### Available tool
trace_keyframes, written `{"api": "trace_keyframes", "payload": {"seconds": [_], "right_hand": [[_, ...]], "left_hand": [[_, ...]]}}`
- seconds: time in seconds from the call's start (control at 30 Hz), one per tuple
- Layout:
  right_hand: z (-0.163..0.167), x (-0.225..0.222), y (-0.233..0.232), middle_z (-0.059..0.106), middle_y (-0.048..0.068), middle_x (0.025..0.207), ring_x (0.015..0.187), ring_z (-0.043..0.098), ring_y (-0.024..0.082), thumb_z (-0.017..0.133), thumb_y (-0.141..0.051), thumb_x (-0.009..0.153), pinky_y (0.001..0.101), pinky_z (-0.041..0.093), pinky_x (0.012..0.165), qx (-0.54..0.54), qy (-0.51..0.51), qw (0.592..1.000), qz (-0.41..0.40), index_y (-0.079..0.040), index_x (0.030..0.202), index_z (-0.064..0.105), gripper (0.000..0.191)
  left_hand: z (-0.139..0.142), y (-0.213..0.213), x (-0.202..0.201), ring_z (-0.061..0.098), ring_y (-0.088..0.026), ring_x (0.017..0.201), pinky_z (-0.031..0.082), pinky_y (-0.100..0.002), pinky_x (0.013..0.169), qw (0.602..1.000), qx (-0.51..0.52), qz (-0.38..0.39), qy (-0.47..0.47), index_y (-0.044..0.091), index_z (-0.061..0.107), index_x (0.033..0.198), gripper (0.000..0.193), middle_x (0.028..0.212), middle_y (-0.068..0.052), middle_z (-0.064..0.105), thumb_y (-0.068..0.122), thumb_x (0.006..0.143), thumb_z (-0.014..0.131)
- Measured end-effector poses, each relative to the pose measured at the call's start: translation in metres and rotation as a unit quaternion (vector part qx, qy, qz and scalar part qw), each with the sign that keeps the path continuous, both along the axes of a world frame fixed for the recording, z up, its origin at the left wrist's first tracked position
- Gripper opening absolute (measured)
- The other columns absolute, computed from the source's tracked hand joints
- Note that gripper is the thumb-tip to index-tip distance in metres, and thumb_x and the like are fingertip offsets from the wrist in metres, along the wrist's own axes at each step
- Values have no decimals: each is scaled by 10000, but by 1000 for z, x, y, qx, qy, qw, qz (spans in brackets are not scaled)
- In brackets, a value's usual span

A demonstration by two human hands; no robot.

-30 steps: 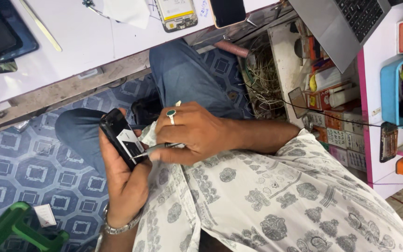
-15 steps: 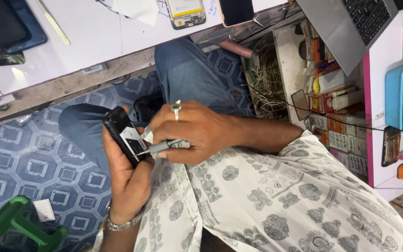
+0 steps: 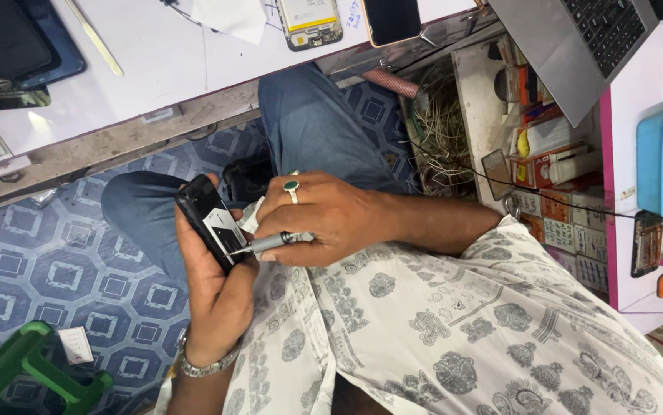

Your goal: The person unscrews the back cover of a keypad mobile phone using a screwdriver, pries the cover open, works on the internal battery compartment, then reassembles the phone and presses its keypad buttons to test it. At the end the person plugs a charging cable into a smartphone.

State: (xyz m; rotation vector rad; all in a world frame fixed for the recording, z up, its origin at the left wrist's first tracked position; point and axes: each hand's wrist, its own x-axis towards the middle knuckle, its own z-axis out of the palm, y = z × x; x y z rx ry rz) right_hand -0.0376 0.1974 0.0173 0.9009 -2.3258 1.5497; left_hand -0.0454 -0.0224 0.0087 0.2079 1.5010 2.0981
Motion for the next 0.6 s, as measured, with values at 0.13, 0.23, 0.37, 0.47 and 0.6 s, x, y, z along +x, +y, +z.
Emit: {"api": "trace_keyframes", "payload": {"seconds": [0.13, 0.23, 0.37, 0.47, 0.6], "right_hand": [[-5, -1, -1, 676, 102, 1039, 905, 674, 247, 846, -123, 946, 372, 561, 753, -9, -9, 1000, 0, -1, 1096, 699, 243], [-2, -2, -3, 671, 101, 1042, 909, 676, 251, 844, -123, 936, 370, 569, 768, -10, -12, 1000, -9, -6, 1093, 700, 243], [6, 1, -5, 673, 119, 1038, 912, 684, 274, 854, -127, 907, 379, 561, 745, 44, 20, 998, -44, 12, 1087, 697, 276], [9, 3, -2, 677, 131, 1008, 884, 682, 274, 865, -117, 912, 383, 560, 732, 62, 34, 995, -63, 33, 1081, 705, 277], [9, -2, 8, 703, 185, 963, 824, 705, 277, 835, -79, 917, 380, 573, 731, 18, 20, 996, -82, 66, 1038, 708, 227]], "left_hand": [[-1, 0, -1, 426, -159, 1355, 397, -311, 1161, 1000, -12, -2, 5, 62, 113, 1675, 997, 1702, -86, 251, -237, 750, 333], [-4, 0, -3, 432, -160, 1349, 396, -304, 1171, 999, -24, -9, 21, 60, 122, 1681, 995, 1696, -86, 270, -235, 755, 335], [-11, -1, -5, 476, -148, 1310, 453, -266, 1035, 1000, -16, -4, -12, 53, 116, 1675, 955, 1671, -81, 310, -220, 790, 347], [-22, -2, -8, 564, -160, 1209, 516, -269, 961, 998, 10, 19, -60, 99, 67, 1690, 912, 1533, -127, 443, -197, 884, 374], [-32, -11, -7, 591, -163, 1281, 493, -282, 1101, 998, -33, 45, 38, 33, 170, 1688, 852, 1504, -117, 465, -221, 931, 468]]}}
